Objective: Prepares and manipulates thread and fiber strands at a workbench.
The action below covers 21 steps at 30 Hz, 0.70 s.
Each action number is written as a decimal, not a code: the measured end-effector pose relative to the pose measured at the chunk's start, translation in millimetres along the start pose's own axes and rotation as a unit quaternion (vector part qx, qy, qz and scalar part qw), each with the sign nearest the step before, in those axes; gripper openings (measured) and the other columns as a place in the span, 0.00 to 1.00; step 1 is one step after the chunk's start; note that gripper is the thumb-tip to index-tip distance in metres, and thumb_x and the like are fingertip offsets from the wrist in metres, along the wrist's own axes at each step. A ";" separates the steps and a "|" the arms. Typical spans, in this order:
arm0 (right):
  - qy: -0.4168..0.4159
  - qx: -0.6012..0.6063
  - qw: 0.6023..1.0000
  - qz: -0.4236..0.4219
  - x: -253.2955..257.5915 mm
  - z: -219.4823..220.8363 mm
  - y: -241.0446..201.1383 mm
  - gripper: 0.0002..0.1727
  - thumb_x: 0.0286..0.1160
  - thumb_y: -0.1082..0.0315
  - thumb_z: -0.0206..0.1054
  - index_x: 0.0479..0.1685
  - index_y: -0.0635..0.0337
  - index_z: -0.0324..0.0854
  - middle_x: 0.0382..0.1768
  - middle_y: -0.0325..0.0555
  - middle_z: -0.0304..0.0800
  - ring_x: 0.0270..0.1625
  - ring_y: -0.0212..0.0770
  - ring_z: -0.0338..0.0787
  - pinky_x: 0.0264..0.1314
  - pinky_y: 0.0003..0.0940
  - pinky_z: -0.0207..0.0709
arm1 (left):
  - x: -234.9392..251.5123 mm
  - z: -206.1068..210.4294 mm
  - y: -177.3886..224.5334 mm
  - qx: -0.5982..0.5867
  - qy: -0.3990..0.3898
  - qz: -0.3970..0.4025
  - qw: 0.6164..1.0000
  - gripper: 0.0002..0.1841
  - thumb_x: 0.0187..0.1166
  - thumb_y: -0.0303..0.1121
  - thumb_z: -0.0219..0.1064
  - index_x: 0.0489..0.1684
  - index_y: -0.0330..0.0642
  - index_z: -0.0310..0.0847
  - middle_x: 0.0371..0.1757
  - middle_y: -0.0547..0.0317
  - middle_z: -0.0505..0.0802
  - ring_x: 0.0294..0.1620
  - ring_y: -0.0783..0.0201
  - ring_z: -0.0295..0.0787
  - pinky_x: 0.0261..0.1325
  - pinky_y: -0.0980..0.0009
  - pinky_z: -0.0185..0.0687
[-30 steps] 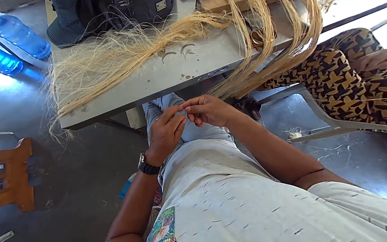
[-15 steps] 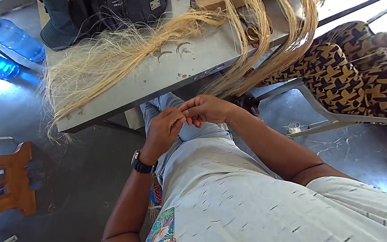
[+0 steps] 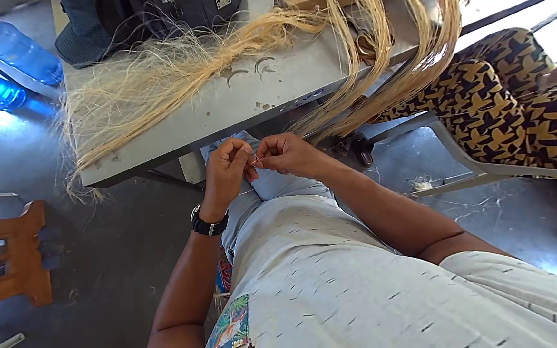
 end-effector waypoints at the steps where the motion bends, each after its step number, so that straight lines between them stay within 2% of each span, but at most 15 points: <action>1: 0.006 -0.003 1.000 -0.016 0.7 0.8 -1.3 0.05 0.77 0.72 0.73 0.35 0.62 0.84 0.18 0.39 0.78 0.16 0.28 0.71 0.16 0.20 0.63 | -0.4 -1.4 -1.2 -0.003 0.006 -0.007 1.000 0.09 0.93 0.33 0.54 0.50 0.38 0.78 0.30 0.52 0.90 0.20 0.63 0.88 0.24 0.71 0.88; 4: 0.021 -0.010 0.998 -0.057 2.4 1.1 -2.8 0.03 0.77 0.73 0.72 0.37 0.62 0.86 0.18 0.38 0.76 0.17 0.28 0.70 0.17 0.21 0.61 | -2.7 -4.8 -6.1 -0.020 0.026 -0.028 0.999 0.10 0.94 0.35 0.54 0.52 0.40 0.78 0.29 0.53 0.91 0.19 0.65 0.86 0.22 0.74 0.85; 9: 0.072 -0.081 0.989 -0.096 1.7 2.1 -2.1 0.02 0.77 0.73 0.71 0.38 0.61 0.87 0.19 0.38 0.79 0.19 0.30 0.74 0.20 0.24 0.69 | -6.6 -5.8 -14.1 -0.060 0.045 -0.067 0.995 0.11 0.94 0.39 0.55 0.52 0.42 0.78 0.28 0.53 0.91 0.18 0.66 0.86 0.23 0.74 0.85; 12: 0.098 -0.115 0.982 -0.116 0.1 2.9 -1.6 0.02 0.78 0.71 0.71 0.40 0.60 0.88 0.19 0.37 0.78 0.18 0.29 0.73 0.20 0.24 0.68 | -7.1 -6.1 -18.3 -0.080 0.044 -0.072 0.993 0.11 0.93 0.40 0.55 0.52 0.43 0.79 0.30 0.54 0.91 0.20 0.66 0.86 0.24 0.74 0.86; 17: 0.122 -0.131 0.973 -0.144 -4.9 4.0 -2.2 0.03 0.77 0.71 0.72 0.42 0.61 0.89 0.16 0.36 0.73 0.16 0.29 0.68 0.16 0.23 0.61 | -8.9 -6.2 -22.0 -0.112 0.054 -0.093 0.988 0.12 0.94 0.41 0.55 0.51 0.44 0.79 0.33 0.55 0.91 0.21 0.67 0.87 0.27 0.73 0.88; 21: 0.120 -0.129 0.974 -0.142 -2.0 2.8 0.7 0.03 0.77 0.71 0.72 0.41 0.61 0.90 0.16 0.34 0.73 0.17 0.26 0.67 0.18 0.21 0.60 | -8.4 -7.2 -21.4 -0.110 0.059 -0.074 0.989 0.11 0.93 0.41 0.56 0.50 0.46 0.81 0.37 0.57 0.90 0.25 0.67 0.88 0.30 0.72 0.89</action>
Point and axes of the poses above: each hand's wrist, its own x-axis towards the middle knuckle, its own z-axis out of the palm, y = z × x, the point moved 7 cm from there along x, towards the middle knuckle
